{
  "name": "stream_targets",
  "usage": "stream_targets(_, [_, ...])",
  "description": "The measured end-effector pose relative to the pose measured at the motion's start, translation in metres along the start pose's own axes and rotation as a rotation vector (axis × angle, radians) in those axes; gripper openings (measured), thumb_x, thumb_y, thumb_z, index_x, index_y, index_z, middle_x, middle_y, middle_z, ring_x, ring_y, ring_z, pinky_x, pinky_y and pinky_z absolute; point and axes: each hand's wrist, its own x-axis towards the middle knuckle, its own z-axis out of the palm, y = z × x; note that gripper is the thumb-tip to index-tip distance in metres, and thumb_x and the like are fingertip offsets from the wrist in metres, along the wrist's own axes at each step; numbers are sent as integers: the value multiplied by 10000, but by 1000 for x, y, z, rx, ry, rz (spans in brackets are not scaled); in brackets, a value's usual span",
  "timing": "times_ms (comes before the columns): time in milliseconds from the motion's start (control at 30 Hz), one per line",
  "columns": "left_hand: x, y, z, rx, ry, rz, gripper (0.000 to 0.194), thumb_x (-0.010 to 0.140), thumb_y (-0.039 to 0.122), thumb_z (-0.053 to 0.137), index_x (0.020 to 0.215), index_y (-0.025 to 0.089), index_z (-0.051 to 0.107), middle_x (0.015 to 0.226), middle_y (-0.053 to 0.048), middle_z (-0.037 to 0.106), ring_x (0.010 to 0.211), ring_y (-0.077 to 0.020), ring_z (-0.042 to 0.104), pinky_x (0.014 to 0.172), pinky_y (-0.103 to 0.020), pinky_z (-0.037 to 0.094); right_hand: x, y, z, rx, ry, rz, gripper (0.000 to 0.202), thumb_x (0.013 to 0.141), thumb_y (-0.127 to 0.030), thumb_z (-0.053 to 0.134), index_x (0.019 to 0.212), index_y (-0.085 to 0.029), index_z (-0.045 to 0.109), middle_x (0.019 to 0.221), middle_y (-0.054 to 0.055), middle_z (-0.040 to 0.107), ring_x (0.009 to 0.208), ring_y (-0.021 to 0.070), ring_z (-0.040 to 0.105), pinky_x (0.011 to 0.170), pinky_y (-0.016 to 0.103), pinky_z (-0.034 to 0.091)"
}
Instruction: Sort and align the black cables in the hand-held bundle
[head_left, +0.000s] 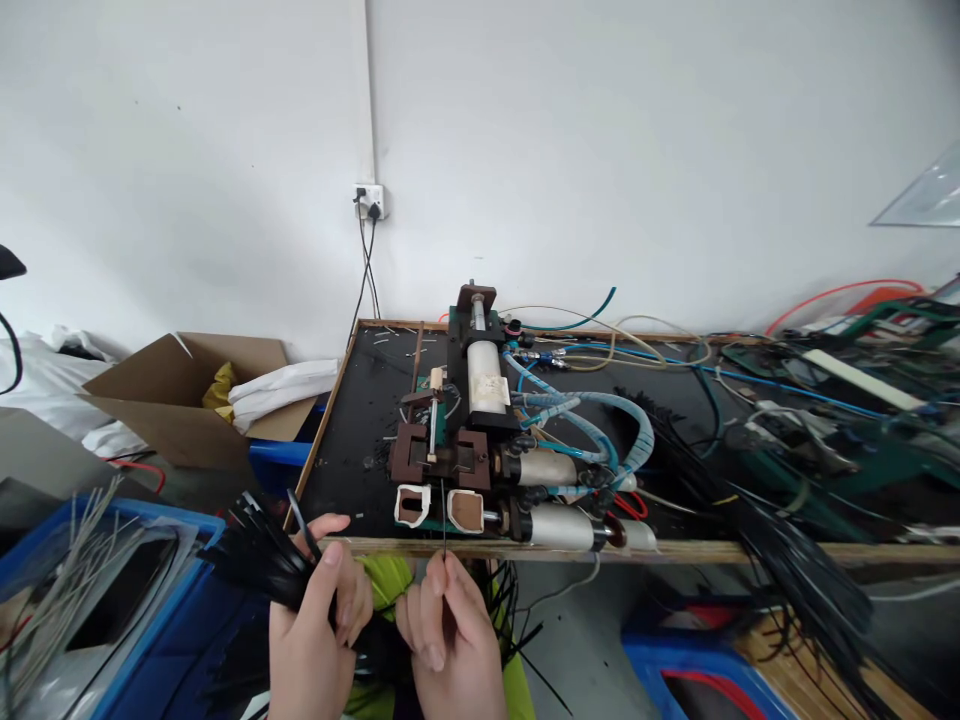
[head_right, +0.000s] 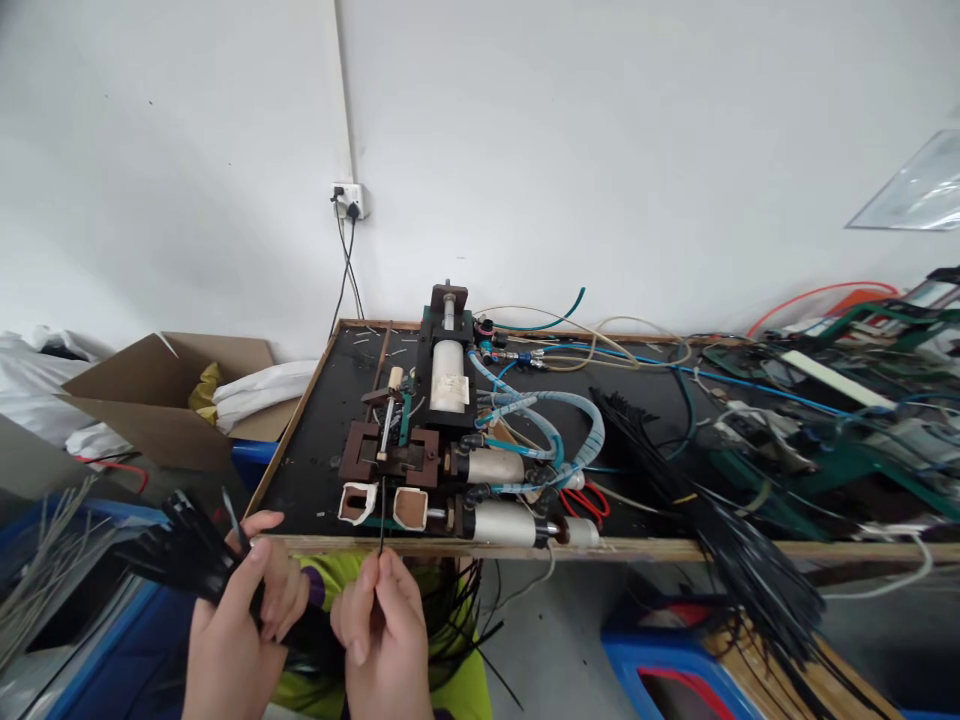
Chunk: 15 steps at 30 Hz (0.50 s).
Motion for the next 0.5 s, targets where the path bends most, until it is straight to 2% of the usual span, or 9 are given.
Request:
stream_targets(67, [0, 2, 0, -10, -9, 4, 181, 869, 304, 757, 992, 203, 671, 436, 105, 406, 343, -66, 270, 341, -162, 257, 6, 0, 4, 118, 18, 51, 287, 896, -425, 748, 740, -210, 640, 387, -121, 325, 409, 90, 138, 461, 243, 233])
stream_targets(200, [-1, 4, 1, -28, -29, -2, 138, 856, 263, 755, 930, 207, 653, 428, 98, 430, 332, -68, 290, 339, -161, 265, 15, 1, 5, 214, 35, 106, 250, 889, -366, 763, 741, -205, 642, 392, -126, 300, 429, 96, 95, 458, 234, 239])
stream_targets(500, [0, 2, -1, -34, -56, -18, 147, 849, 282, 752, 865, 210, 625, 420, 97, 424, 326, -69, 289, 343, -166, 262, 20, 0, 10, 195, 47, 147, 274, 878, -372, 768, 717, -201, 627, 380, -125, 303, 417, 91, 83, 456, 238, 231])
